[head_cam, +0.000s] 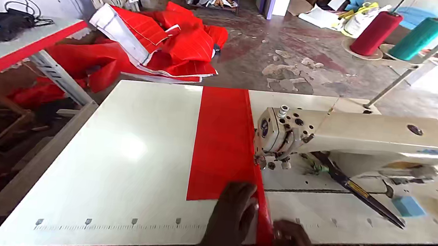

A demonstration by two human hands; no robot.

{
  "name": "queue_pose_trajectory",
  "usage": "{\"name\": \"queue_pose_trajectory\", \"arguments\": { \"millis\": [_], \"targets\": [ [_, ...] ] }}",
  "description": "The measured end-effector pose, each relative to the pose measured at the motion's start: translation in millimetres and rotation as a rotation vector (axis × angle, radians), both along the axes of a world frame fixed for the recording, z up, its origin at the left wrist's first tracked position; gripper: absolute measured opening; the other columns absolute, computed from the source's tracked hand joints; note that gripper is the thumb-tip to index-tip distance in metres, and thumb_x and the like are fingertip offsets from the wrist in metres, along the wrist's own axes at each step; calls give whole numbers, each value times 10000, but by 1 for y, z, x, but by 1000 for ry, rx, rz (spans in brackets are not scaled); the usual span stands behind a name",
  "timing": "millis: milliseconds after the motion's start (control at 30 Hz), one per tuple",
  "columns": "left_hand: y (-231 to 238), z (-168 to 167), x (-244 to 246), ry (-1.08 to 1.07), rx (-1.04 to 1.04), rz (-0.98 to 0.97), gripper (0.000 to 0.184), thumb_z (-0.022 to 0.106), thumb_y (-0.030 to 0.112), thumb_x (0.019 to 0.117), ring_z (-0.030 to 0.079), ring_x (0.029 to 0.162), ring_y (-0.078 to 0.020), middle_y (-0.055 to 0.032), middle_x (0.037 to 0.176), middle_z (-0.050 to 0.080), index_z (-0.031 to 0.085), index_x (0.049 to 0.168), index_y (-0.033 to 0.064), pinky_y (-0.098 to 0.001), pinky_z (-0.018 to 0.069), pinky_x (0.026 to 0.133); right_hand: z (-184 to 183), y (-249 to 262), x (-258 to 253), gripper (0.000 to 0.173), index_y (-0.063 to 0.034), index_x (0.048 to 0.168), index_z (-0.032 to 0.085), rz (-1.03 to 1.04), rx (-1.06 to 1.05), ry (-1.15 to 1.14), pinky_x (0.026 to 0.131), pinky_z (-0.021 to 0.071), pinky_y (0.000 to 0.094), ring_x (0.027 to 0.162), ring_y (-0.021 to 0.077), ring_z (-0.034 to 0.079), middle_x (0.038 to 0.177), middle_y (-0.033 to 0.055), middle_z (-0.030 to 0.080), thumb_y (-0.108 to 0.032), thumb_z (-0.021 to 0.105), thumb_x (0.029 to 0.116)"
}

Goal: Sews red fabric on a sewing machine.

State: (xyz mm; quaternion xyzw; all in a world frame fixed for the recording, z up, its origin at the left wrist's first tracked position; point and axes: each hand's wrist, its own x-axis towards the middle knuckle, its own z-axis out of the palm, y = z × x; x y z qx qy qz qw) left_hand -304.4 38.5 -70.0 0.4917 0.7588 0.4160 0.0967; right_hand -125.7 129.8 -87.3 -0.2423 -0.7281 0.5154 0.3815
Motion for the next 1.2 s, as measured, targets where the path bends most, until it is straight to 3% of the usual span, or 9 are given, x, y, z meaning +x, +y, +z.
{"name": "queue_pose_trajectory", "arguments": {
  "millis": [133,267,433,533,667,800,900,1067,1200],
  "targets": [
    [-44,0,79,-506,253,117,297,622,83,976,694,950,-152,-121,1085,705,671,1239,-45,-315,609,829,-21,-42,44,282,64,1173,614,-65,-288,-86,863,605,364,1014,175,689,1135,119,694,64,618,891],
    [-67,-24,129,-645,400,234,275,598,46,974,703,1056,-177,-143,1170,709,648,1211,-84,-343,606,923,-37,-37,46,605,48,1386,480,87,-571,-118,955,577,372,1147,187,643,1277,125,640,-3,686,820],
    [-71,-30,114,-769,353,294,306,461,111,1064,705,1002,-187,-123,1126,711,614,1262,-64,-337,612,870,-5,-30,55,454,-11,1280,590,393,-913,-74,967,557,408,1065,189,676,1151,96,700,-386,577,1024],
    [-63,-19,112,-1132,272,172,339,425,174,1098,709,830,-205,-132,1002,718,566,1309,-49,-349,618,724,32,-38,73,658,-93,1255,645,471,-1272,75,865,596,395,972,179,704,1107,90,724,-667,521,959],
    [-30,1,121,-1701,302,-119,359,410,231,1102,714,952,-191,-138,1147,718,502,1377,20,-337,596,840,56,-45,94,629,-133,1071,695,736,-1663,320,569,551,282,595,111,610,768,5,629,-721,532,921],
    [-11,12,129,-1979,445,-142,119,533,130,1048,644,704,-104,-59,856,659,615,1089,54,-242,570,653,74,-37,115,652,-167,1099,716,466,-1155,-112,723,610,292,793,72,701,908,-8,737,-716,385,983],
    [-7,23,130,-1695,264,73,87,588,70,1012,550,542,-68,-68,770,655,624,1033,-8,-194,464,477,62,-9,98,508,-102,959,652,122,-463,-375,580,554,279,648,67,621,761,-53,639,-524,389,1064],
    [-11,17,132,-1325,133,145,144,671,115,978,575,512,-112,-97,757,692,692,979,-27,-236,469,439,49,38,21,346,-71,1237,656,184,-146,-462,546,531,352,613,159,605,789,49,664,-329,624,1009],
    [-13,21,125,-1262,89,119,149,663,133,983,588,493,-130,-83,736,690,698,980,-12,-260,488,419,52,48,-10,223,-154,1166,724,228,-108,-525,432,452,308,486,154,531,656,35,626,-266,710,973]
  ]
}}
